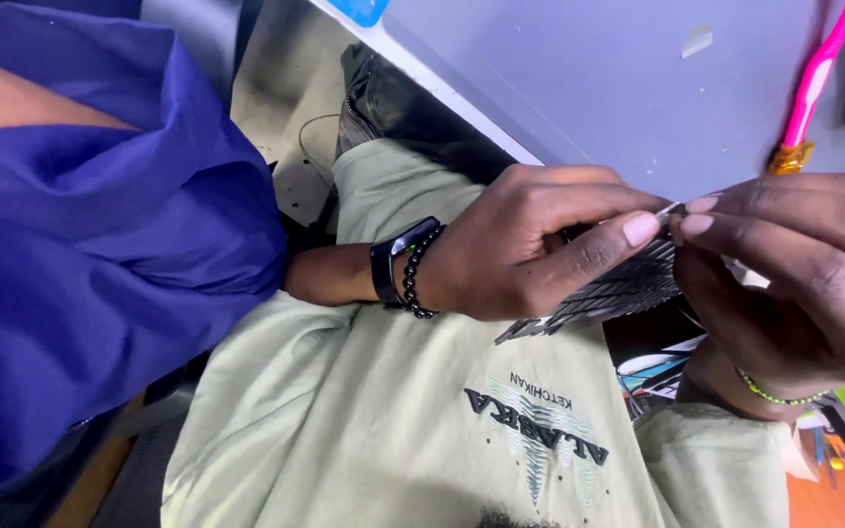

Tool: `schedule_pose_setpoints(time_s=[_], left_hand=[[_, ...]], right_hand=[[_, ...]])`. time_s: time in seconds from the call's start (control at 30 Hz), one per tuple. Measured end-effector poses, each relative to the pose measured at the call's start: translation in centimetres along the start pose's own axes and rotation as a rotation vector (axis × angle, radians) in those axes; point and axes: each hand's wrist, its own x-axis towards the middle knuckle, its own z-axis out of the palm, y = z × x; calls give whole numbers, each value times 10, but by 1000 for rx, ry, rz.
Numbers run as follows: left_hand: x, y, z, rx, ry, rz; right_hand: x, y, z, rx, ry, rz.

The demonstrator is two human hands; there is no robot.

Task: A person is meticulously attempting to repair a laptop keyboard by reattaching a small key hinge or retainer component using their fingers.

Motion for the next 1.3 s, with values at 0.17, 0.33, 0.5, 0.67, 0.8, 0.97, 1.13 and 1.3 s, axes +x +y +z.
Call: schedule_pose_setpoints(time_s=[0.17,0.33,0.5,0.67,0.8,0.97,1.13,1.3], left_hand=[[-1,1,0,-6,-7,-29],[-1,3,0,-12,-1,-22],[-4,1,0,-35,11,-26],[-3,3,0,-33,14,-16],[-2,4,-2,-29,16,-3],[8,4,-5,-44,-2,-26],[13,1,-7,-21,16,-16],[23,-1,-12,-12,-8,-32]], right_hand=[[-1,1,-1,-24,14,-11],[0,-4,2,-27,43,17],[0,-6,3,-30,40,12],[4,-17,15,-109,152,-23],[8,-20,10,-110,181,-25],[18,-23,-12,-111,-66,44],[27,-29,-22,-50,-137,183],[34,-22,-24,0,-188,219]])
